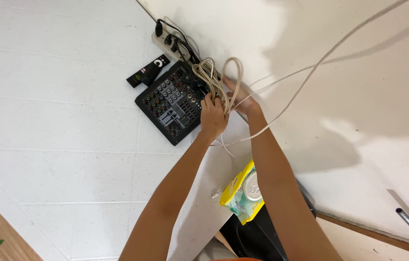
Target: Set up and organize an audio mixer and cables on a table.
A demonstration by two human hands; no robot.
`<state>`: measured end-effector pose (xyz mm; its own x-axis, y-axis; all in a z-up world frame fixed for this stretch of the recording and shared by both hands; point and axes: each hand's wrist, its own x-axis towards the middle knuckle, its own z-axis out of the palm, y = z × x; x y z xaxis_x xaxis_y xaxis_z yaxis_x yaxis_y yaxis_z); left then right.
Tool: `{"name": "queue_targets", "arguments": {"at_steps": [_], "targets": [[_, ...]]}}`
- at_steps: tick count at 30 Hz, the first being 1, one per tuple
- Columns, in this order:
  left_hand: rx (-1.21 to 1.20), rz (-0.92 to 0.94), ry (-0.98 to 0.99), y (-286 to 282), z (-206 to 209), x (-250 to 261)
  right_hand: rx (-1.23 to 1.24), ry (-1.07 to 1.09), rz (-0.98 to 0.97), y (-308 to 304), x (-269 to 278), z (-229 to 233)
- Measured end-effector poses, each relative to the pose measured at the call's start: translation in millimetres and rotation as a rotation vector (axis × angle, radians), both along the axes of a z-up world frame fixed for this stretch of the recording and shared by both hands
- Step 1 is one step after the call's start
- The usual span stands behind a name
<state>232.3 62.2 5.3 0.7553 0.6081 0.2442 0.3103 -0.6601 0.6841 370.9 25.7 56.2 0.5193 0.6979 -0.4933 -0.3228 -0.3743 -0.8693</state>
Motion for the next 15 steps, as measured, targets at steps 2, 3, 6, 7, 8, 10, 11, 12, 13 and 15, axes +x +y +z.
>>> {"name": "queue_targets", "arguments": {"at_steps": [2,3,6,7,8,10,11,12,13,15], "targets": [[0.017,0.003,-0.006,-2.0,-9.3,3.9,0.076,0.039,-0.053,-14.9,-3.0,-9.8],[0.036,0.008,-0.01,-3.4,-13.9,5.5,0.154,0.079,-0.104,-22.6,-4.9,-14.7],[0.029,-0.029,-0.026,-2.6,-15.4,-1.7,0.197,-0.193,-0.221,-35.6,28.6,-112.8],[0.029,-0.027,-0.025,-1.6,-17.9,-3.8,0.197,-0.192,-0.219,-32.5,30.7,-118.2],[0.021,-0.045,-0.034,0.3,-20.5,-7.1,0.168,-0.291,-0.29,-28.3,31.7,-124.0],[0.012,-0.064,-0.038,0.8,-25.7,-13.3,0.136,-0.383,-0.36,-14.7,30.9,-123.0],[0.019,-0.072,-0.06,-0.4,-28.3,-16.4,-0.005,-0.487,-0.335,-5.0,29.2,-116.1],[0.029,-0.08,-0.086,0.5,-29.5,-17.3,-0.144,-0.593,-0.307,7.0,29.9,-107.1],[0.031,-0.078,-0.085,-1.7,-28.9,-20.7,-0.142,-0.593,-0.306,13.0,21.6,-94.1],[-0.013,-0.069,-0.105,-5.5,-27.2,-26.1,-0.067,-0.453,-0.264,25.3,6.0,-67.4]]}}
